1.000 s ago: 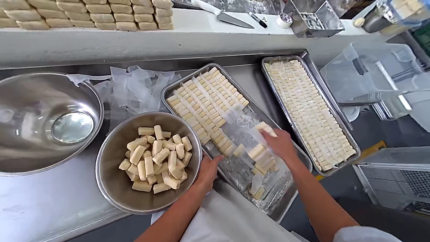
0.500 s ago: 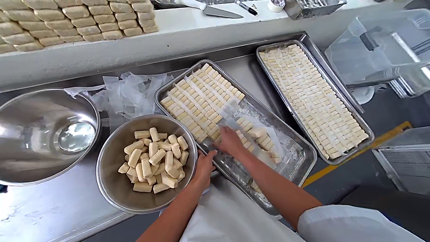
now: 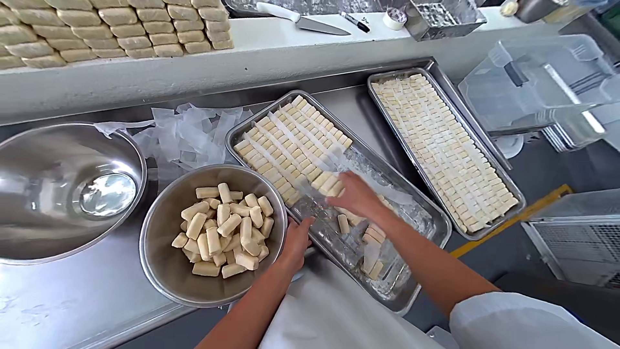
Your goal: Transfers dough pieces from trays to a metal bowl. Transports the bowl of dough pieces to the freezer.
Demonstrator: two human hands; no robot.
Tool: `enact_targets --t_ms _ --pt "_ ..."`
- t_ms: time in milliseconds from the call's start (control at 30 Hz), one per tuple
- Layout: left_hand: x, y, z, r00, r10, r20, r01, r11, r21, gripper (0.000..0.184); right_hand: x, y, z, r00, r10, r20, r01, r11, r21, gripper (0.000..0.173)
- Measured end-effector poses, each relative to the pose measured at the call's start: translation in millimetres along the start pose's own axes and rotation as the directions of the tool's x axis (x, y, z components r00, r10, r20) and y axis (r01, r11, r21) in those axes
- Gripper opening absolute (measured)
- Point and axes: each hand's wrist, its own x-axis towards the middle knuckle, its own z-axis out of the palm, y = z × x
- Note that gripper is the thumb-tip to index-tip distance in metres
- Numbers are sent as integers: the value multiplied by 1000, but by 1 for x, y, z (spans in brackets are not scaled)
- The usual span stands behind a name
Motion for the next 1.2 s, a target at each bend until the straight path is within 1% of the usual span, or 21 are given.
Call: enact_targets --t_ms 67,133,200,233,267,300,333,367,400,467,600,700,767,833,900,933,1000,1067,1133,1167,1200 --pt "-1 0 -1 1000 -25 7 24 1000 1 72 -29 5 -41 995 2 -101 3 999 47 73" --pt "-7 3 -2 997 -67 30 67 998 13 76 -56 9 -67 950 2 -312 38 992 121 72" --pt "-23 8 -2 992 -93 87 87 994 61 77 -65 17 -65 830 -11 -557 115 982 151 76" --pt "-34 12 -3 985 -105 135 93 991 97 77 -62 25 -54 771 -16 -637 148 977 155 76" --pt "-44 16 -5 976 -117 185 93 987 130 79 -54 35 -36 748 -22 -664 161 976 149 74" --pt "-54 19 -7 966 -119 229 85 985 151 79 -46 48 -11 786 -24 -618 134 982 134 73" --pt "-62 22 -10 959 -107 263 66 985 161 79 -39 64 16 870 -8 -493 69 992 105 74" --pt "-68 24 -13 951 -85 296 37 986 165 79 -34 78 43 933 4 -360 18 998 58 77" --pt "-71 26 -16 946 -53 321 0 986 165 79 -32 90 65 956 0 -294 1 1000 2 81" --pt "-72 30 -23 944 15 329 -67 987 145 77 -32 101 83 951 -9 -309 -5 999 -46 86" --pt "-74 27 -36 949 87 302 -112 991 66 62 -28 98 78 917 -29 -398 41 999 20 84" --pt "-73 23 -38 948 93 305 -124 988 86 57 -6 77 71 939 27 -343 1 997 83 87" --pt "-72 18 -38 946 90 311 -130 985 110 54 12 70 87 955 7 -295 -8 1000 -3 79" --pt "-73 16 -38 947 86 309 -133 982 137 53 20 74 105 957 -71 -282 38 992 -120 66" --pt "-74 17 -37 948 95 304 -146 978 149 52 18 81 101 957 -127 -260 104 989 -101 57" --pt "-74 18 -38 949 105 297 -154 977 147 51 11 82 94 947 -150 -285 139 989 -58 54" --pt "-73 18 -42 954 120 274 -162 978 135 50 -9 76 69 898 -176 -403 207 978 35 50" --pt "-75 15 -48 962 117 247 -150 981 120 49 -36 65 40 814 -158 -559 254 962 98 49" --pt "-75 13 -52 966 114 231 -144 983 116 49 -50 61 20 689 -152 -709 296 952 84 47" --pt "-75 12 -53 968 107 227 -138 983 125 49 -52 62 16 662 -143 -736 274 960 60 47" --pt "-74 11 -52 969 98 225 -131 982 137 50 -50 66 18 672 -135 -728 225 974 26 49"
